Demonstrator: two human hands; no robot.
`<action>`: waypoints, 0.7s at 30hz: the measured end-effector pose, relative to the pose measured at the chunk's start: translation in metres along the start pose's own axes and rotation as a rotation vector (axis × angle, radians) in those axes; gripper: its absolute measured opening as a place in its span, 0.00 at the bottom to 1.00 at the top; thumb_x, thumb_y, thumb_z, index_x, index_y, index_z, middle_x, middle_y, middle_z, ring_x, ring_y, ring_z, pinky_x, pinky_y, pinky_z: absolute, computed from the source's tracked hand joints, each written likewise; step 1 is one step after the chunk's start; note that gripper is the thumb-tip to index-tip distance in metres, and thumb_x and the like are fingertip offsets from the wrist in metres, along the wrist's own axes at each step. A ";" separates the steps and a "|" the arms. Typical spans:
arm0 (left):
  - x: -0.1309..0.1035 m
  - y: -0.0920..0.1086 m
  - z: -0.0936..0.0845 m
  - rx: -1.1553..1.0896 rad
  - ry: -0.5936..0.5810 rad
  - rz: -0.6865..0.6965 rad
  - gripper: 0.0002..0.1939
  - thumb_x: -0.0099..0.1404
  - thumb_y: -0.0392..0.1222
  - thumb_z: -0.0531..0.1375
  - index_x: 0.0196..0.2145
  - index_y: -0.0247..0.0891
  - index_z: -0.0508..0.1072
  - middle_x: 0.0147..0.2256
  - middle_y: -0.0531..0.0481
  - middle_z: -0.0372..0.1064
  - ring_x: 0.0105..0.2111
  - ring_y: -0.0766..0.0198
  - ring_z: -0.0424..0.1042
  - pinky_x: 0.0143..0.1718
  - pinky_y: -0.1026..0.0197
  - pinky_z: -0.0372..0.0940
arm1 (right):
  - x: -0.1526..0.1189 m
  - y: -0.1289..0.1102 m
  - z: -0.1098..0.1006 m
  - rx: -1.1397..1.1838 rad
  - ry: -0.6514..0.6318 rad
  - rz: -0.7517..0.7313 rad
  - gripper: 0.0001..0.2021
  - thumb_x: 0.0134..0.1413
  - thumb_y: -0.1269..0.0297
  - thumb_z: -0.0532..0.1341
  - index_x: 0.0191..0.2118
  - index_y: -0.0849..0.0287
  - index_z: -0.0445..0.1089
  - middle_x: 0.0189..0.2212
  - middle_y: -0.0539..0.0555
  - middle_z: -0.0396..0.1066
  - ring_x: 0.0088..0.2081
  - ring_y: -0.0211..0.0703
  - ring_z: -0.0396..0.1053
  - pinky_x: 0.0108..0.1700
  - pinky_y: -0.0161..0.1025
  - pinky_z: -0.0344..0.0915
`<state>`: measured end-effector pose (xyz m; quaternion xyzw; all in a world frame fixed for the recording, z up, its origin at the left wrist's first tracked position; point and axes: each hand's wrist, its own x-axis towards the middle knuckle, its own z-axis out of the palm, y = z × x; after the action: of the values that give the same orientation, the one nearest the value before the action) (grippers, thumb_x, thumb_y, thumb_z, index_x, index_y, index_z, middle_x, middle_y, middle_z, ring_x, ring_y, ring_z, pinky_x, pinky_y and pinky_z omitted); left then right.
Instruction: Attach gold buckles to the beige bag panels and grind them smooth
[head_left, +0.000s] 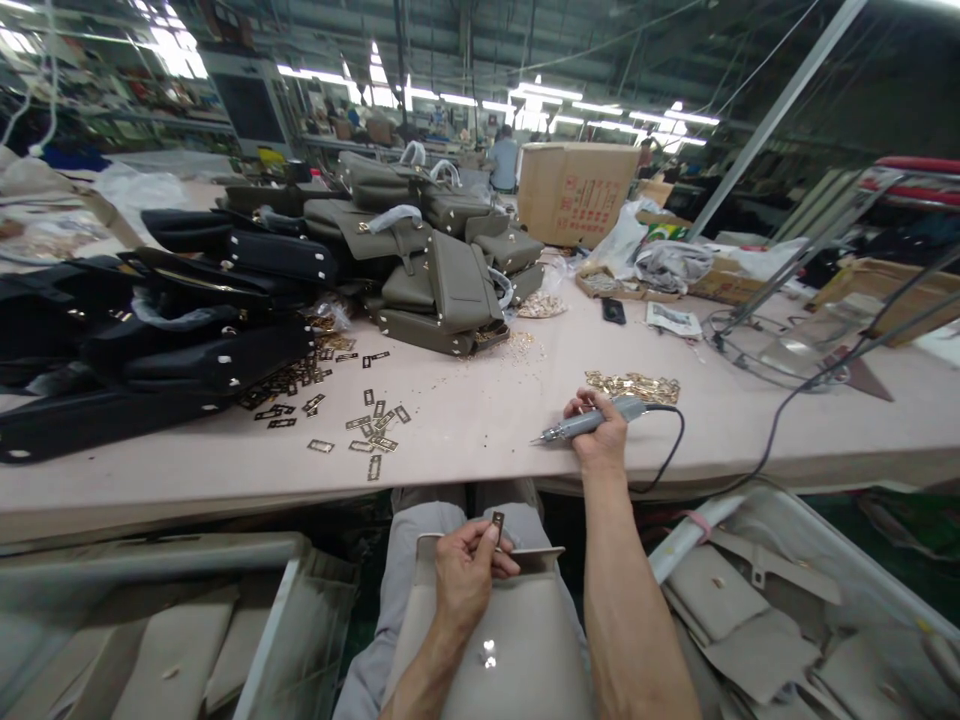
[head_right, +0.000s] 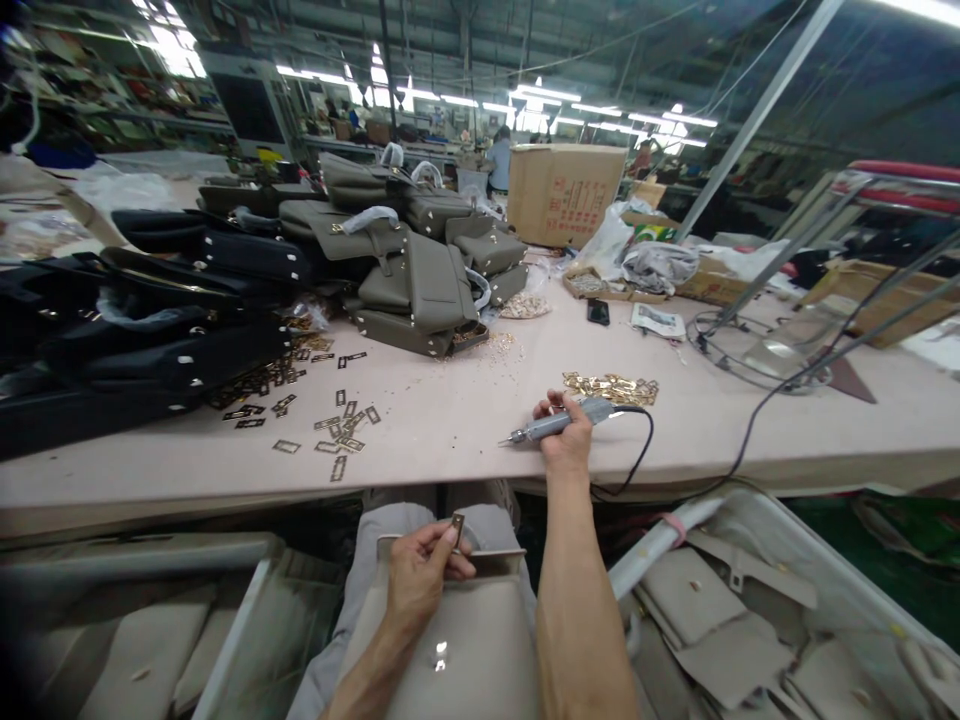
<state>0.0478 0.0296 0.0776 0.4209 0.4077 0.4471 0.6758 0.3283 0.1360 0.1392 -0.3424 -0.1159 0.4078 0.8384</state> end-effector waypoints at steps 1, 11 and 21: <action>0.000 -0.001 -0.001 -0.003 -0.001 -0.001 0.25 0.61 0.61 0.68 0.35 0.32 0.80 0.27 0.43 0.79 0.20 0.58 0.79 0.21 0.63 0.74 | 0.007 -0.001 0.002 0.048 0.042 -0.018 0.11 0.49 0.65 0.68 0.37 0.59 0.67 0.33 0.49 0.72 0.26 0.32 0.68 0.35 0.37 0.75; 0.001 -0.002 -0.003 0.009 0.011 0.012 0.26 0.60 0.61 0.69 0.37 0.31 0.80 0.27 0.43 0.78 0.19 0.59 0.78 0.20 0.63 0.73 | 0.096 -0.024 0.010 0.179 0.334 -0.225 0.09 0.60 0.71 0.57 0.31 0.55 0.56 0.22 0.41 0.60 0.18 0.29 0.58 0.22 0.29 0.67; 0.008 -0.008 -0.001 0.007 0.009 -0.008 0.26 0.61 0.61 0.69 0.38 0.31 0.80 0.28 0.43 0.79 0.19 0.60 0.77 0.21 0.62 0.74 | 0.117 0.000 0.007 0.117 0.369 -0.279 0.11 0.57 0.66 0.62 0.33 0.55 0.56 0.23 0.41 0.62 0.18 0.30 0.60 0.20 0.29 0.66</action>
<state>0.0508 0.0356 0.0679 0.4195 0.4140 0.4451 0.6742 0.4002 0.2280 0.1344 -0.3426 0.0169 0.2247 0.9121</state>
